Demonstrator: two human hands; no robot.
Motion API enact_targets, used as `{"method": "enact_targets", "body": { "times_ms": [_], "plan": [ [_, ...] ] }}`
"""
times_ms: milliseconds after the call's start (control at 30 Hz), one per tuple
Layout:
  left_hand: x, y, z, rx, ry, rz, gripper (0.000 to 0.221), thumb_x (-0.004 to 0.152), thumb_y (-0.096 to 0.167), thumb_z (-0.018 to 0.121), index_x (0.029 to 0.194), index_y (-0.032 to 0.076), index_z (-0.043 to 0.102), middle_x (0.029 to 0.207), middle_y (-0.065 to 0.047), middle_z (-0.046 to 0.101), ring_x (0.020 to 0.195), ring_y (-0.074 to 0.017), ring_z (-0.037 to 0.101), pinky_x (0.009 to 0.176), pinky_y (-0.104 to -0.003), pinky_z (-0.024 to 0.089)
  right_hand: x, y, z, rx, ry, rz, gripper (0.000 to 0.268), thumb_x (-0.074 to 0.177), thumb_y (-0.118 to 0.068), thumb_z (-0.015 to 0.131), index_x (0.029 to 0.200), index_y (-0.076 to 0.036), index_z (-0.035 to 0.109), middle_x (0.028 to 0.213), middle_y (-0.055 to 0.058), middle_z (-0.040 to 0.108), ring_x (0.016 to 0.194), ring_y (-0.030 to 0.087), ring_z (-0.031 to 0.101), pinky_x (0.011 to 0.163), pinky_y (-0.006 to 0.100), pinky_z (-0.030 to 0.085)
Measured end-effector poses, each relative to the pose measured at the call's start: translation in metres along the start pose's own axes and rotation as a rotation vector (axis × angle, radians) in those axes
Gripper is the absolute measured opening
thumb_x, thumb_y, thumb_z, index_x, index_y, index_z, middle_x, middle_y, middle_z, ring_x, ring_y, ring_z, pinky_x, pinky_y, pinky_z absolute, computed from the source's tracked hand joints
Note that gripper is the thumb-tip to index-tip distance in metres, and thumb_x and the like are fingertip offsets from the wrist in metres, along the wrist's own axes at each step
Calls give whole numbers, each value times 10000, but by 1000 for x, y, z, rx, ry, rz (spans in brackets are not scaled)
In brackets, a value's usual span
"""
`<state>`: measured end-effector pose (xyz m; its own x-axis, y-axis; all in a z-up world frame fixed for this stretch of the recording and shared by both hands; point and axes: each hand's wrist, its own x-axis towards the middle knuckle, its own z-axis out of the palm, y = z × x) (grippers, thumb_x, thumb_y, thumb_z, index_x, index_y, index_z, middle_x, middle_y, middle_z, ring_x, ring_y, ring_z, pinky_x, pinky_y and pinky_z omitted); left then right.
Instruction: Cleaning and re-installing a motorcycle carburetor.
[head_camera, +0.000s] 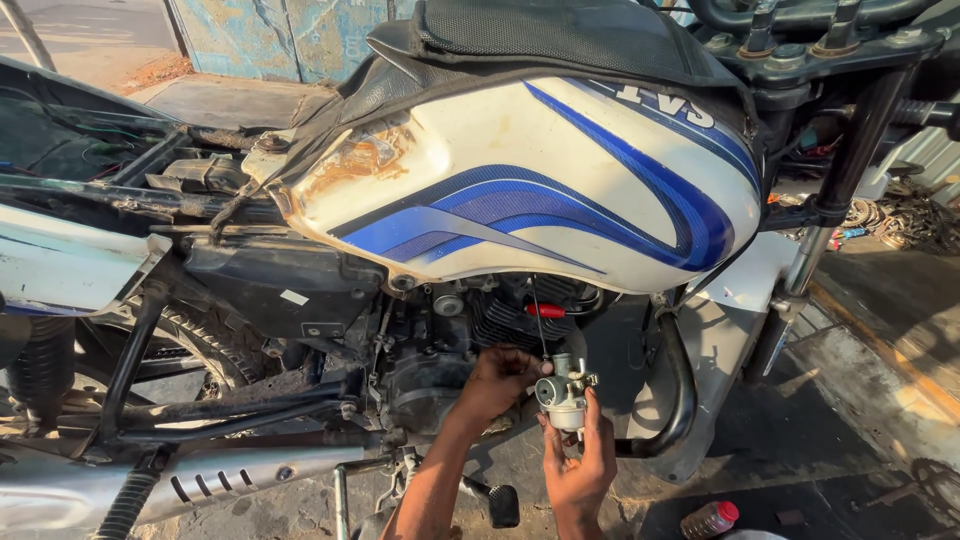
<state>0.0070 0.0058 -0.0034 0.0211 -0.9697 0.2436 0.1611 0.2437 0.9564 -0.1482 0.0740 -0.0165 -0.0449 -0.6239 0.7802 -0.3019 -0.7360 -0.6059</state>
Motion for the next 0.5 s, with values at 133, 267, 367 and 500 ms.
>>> {"method": "enact_targets", "body": {
  "times_ms": [133,267,367,500],
  "plan": [
    [2,-8,-1,-33,20,-1,209,875,230,814,860,28,761,822,-25,729,775,-83,652,702,-274,546,-4,15,2,37,-13,-32,682,866,14,694,1496,74,440,1192,231,611,1015,253,735,734,294,634],
    [0,-2,-3,15,49,-160,255,912,292,797,867,48,739,811,-19,705,739,-84,612,677,-256,523,-7,28,1,3,25,343,791,805,-27,813,1488,74,428,986,193,725,797,220,726,592,297,600],
    [3,1,-1,26,55,-208,284,913,312,813,845,46,738,768,-31,682,683,-106,567,620,-266,482,-4,23,1,37,-12,229,784,817,-40,780,1502,81,417,995,186,739,795,194,727,609,290,585],
    [7,-8,-7,-2,35,-185,246,861,282,846,848,54,755,745,-26,702,675,-109,576,607,-286,467,-5,20,7,-36,-13,275,799,769,-45,792,1475,59,433,1020,200,725,769,191,733,559,291,589]
  ]
}}
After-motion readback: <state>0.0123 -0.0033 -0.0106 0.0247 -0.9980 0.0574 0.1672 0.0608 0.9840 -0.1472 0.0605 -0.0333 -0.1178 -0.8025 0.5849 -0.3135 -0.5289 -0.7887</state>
